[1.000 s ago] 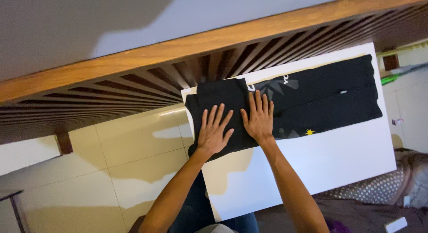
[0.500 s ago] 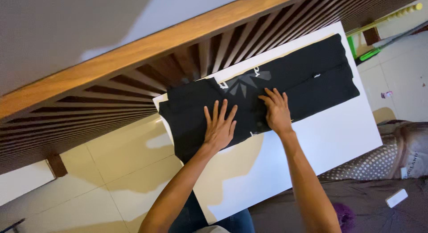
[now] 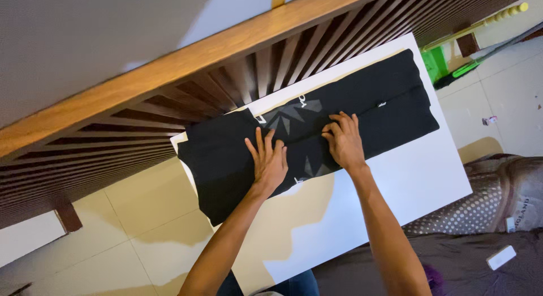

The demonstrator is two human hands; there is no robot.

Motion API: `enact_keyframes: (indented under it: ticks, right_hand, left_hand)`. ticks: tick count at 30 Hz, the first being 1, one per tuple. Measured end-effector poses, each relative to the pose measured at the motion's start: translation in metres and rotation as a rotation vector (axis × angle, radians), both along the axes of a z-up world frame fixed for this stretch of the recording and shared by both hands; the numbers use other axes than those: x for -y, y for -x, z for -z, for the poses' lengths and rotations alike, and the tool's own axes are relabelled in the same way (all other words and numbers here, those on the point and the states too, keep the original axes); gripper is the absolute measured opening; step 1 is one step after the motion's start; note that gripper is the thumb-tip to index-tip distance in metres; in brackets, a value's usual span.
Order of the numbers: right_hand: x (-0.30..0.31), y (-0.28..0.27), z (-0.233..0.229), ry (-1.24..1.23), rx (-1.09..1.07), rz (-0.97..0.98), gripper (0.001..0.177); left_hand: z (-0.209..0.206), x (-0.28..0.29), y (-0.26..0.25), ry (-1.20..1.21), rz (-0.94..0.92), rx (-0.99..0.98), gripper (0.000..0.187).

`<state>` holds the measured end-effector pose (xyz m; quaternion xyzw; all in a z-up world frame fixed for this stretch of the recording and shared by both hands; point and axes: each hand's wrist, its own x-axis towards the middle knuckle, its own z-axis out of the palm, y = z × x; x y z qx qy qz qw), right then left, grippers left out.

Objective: The person folds a black t-shirt on a white table and then places it on a shelf inside a closet.

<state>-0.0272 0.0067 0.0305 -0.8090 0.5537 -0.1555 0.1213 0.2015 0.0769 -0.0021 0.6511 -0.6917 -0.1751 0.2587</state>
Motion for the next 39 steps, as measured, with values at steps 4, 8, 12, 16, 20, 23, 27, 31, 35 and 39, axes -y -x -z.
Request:
enact_keyframes:
  ticks: [4,8,12,16,20,23,27,31,35,39]
  right_hand:
    - [0.006,0.012,0.004,0.003,0.049,-0.019,0.021]
    - [0.013,0.050,0.009,0.063,0.038,0.121,0.034]
    - [0.022,0.086,0.010,0.043,0.050,0.183,0.037]
    - [0.030,0.112,0.015,0.105,0.007,0.222,0.037]
    - [0.045,0.135,0.021,0.181,0.021,0.324,0.034]
    - [0.056,0.154,0.021,0.243,0.091,0.406,0.034]
    - [0.066,0.163,0.018,0.219,0.195,0.487,0.036]
    - [0.076,0.171,0.026,0.282,0.182,0.553,0.037]
    - [0.084,0.183,0.032,0.298,0.214,0.618,0.035]
    - [0.089,0.190,0.039,0.279,0.247,0.661,0.023]
  left_hand:
    - [-0.009,0.002,0.013,-0.079,-0.014,0.056,0.024]
    - [-0.017,0.004,0.041,-0.069,0.140,0.099,0.048]
    - [-0.014,0.012,0.078,-0.067,0.271,0.188,0.059]
    - [-0.006,0.028,0.096,-0.071,0.307,0.154,0.063]
    - [-0.010,0.041,0.103,-0.069,0.299,0.250,0.065]
    - [-0.017,0.046,0.116,-0.106,0.292,0.315,0.069]
    - [-0.021,0.058,0.136,-0.103,0.289,0.322,0.070]
    - [-0.016,0.064,0.144,-0.037,0.266,0.305,0.069]
    - [-0.016,0.067,0.145,-0.042,0.272,0.288,0.064]
    - [-0.018,0.066,0.143,-0.038,0.284,0.314,0.060]
